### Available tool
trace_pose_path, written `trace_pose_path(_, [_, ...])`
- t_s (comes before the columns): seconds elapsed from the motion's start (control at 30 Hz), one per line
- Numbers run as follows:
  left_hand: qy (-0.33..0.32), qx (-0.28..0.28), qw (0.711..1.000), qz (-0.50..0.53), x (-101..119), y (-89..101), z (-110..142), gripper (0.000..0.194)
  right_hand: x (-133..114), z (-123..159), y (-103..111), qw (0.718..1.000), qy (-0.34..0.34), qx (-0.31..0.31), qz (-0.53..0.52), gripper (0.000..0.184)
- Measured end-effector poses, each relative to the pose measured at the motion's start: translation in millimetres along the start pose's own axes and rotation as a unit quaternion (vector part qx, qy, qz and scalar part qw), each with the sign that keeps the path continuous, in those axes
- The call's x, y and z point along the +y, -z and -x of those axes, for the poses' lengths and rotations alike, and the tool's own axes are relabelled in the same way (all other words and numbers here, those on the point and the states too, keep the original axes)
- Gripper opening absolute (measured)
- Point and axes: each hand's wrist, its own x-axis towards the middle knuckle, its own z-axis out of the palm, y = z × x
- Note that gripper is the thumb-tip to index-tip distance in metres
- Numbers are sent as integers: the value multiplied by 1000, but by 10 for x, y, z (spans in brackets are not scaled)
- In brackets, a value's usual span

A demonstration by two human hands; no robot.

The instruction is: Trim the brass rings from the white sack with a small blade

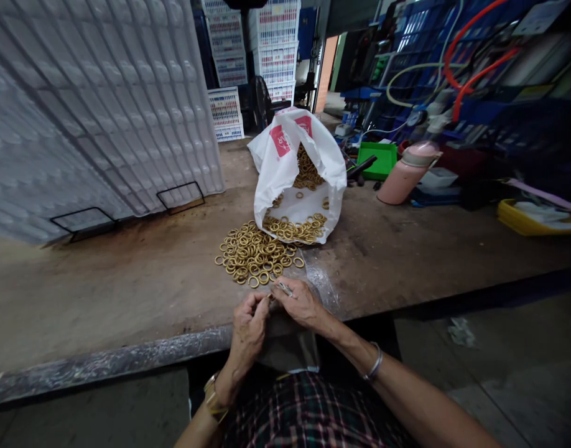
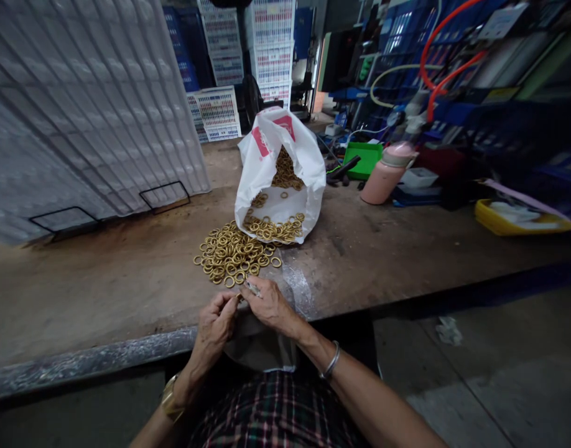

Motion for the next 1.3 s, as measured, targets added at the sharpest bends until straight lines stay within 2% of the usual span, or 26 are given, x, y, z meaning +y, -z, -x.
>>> trace_pose_path(0.1, [93, -66, 992, 50, -11, 4, 11, 33, 8, 2, -14, 1000, -10, 2, -4, 25])
trace_pose_path(0.2, [99, -97, 986, 92, -27, 6, 15, 35, 0, 12, -14, 1000, -10, -6, -26, 26])
trace_pose_path(0.4, [103, -103, 975, 167, -28, 1, 23, 32, -61, 7, 27, 999, -8, -5, -53, 24])
trace_pose_path(0.53, [95, -100, 973, 185, -12, 5, 27, 31, -17, 31, 44, 999, 19, 20, 34, 17])
trace_pose_path(0.7, [86, -78, 981, 155, 5, 21, 18, 34, 58, 113, 20, 983, 70, -34, 168, 27])
trace_pose_path(0.9, [75, -51, 992, 84, 0, 16, 26, 42, 9, 123, -4, 963, 68, -77, 250, 29])
trace_pose_path(1.0, [64, -56, 993, 86, 15, 8, 68, 41, 43, 81, 22, 948, 40, -85, 304, 28])
trace_pose_path(1.1, [78, -81, 987, 112, 53, 3, 128, 38, 143, 20, 125, 933, -16, -57, 355, 29])
trace_pose_path(1.2, [98, -105, 975, 167, 73, 1, 149, 34, 252, -53, 283, 920, -86, 11, 382, 32])
trace_pose_path(1.3, [129, -99, 959, 234, 43, 0, 112, 32, 326, -144, 416, 915, -115, 75, 378, 30])
